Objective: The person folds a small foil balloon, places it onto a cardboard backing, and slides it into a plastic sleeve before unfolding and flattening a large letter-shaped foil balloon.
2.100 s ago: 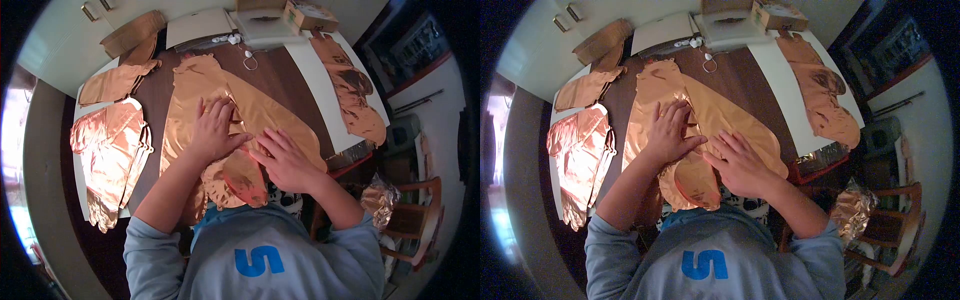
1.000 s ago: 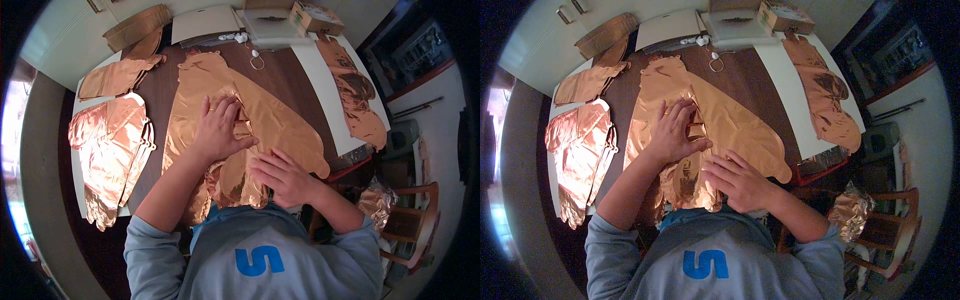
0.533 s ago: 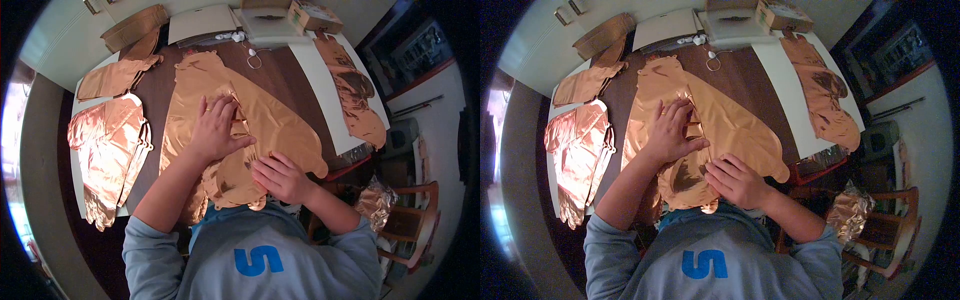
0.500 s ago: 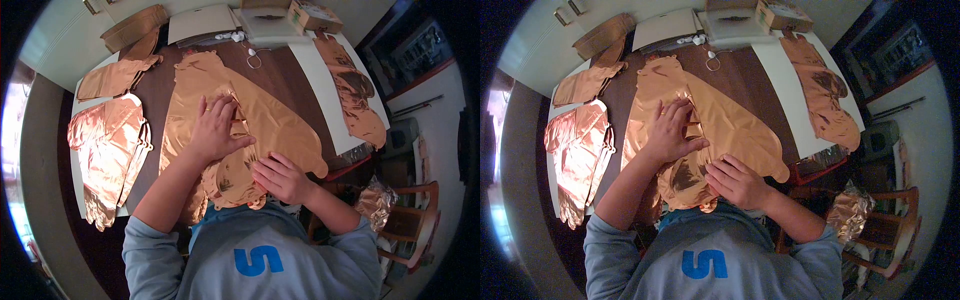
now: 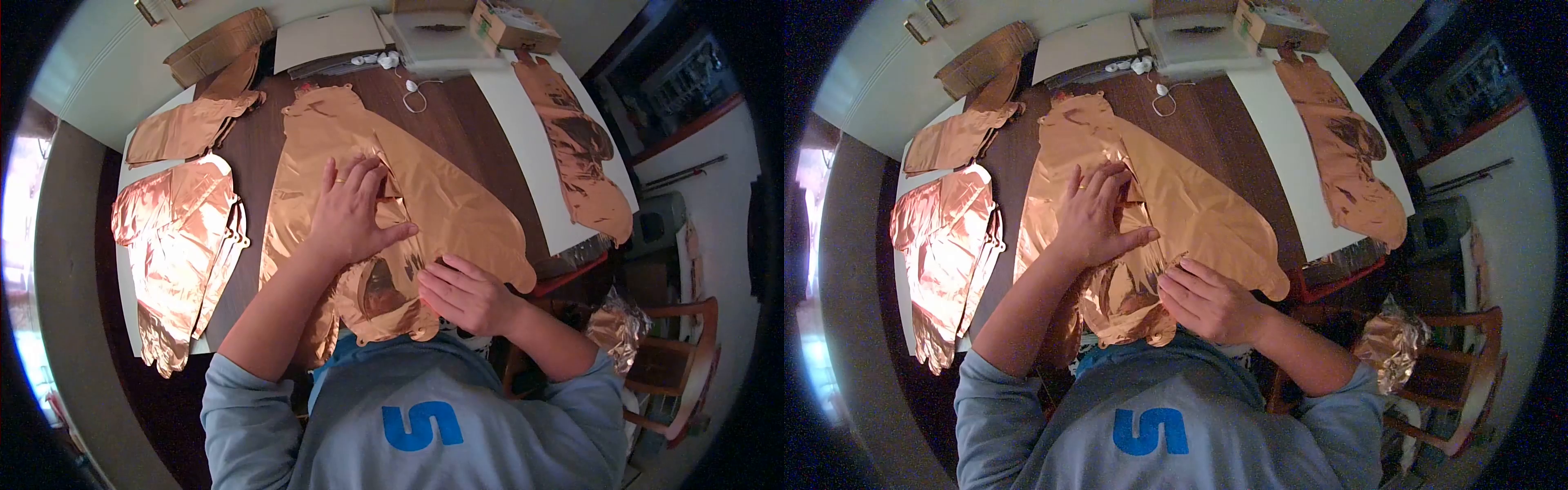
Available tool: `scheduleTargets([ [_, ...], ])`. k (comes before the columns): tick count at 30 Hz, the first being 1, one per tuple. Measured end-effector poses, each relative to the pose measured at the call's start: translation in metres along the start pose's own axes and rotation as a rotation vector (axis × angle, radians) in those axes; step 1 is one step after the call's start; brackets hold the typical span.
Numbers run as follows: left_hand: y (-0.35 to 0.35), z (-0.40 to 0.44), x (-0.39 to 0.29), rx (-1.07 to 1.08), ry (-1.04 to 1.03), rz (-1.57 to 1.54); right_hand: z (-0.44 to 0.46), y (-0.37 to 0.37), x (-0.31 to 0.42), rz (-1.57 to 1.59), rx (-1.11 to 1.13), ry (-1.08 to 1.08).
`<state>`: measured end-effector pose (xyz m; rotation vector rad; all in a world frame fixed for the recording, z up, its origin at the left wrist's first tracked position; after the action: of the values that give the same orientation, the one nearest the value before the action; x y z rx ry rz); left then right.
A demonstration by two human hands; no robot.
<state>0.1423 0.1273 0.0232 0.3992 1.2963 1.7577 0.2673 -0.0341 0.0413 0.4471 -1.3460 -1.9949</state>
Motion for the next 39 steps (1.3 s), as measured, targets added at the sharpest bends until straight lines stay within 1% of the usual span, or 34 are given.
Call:
scheduleTargets([
  [8,0.003,0.000,-0.005,0.004,-0.039,0.012,0.002,0.002,0.000,0.008,0.004,-0.021],
  [11,0.001,0.000,-0.004,0.066,0.002,-0.006,0.001,0.001,0.000,0.001,0.009,-0.016],
  [17,0.001,0.001,-0.003,0.075,0.057,-0.015,-0.001,0.002,0.003,-0.011,0.035,0.024],
  [32,0.001,0.000,-0.002,0.018,0.029,-0.008,-0.009,0.000,0.004,0.033,0.088,0.056],
  [35,0.001,0.001,-0.002,0.015,0.033,-0.008,-0.003,0.009,0.006,0.114,0.151,0.019],
  [38,0.001,0.001,-0.003,0.071,0.046,-0.011,-0.002,0.012,-0.012,0.515,0.226,-0.151],
  [39,0.001,0.001,-0.002,0.062,0.045,-0.015,0.000,0.012,-0.021,0.557,0.167,-0.236],
])
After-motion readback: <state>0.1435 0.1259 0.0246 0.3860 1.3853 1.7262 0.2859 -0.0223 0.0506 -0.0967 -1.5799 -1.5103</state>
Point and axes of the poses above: each hand's wrist, its own z-axis towards the middle knuckle, its own y-axis out of the back of the hand, x = y × z, the point moved 7 cm from there along z, towards the middle knuckle, and after that the axes turned 9 degrees about -y, right-handed, at the moved point
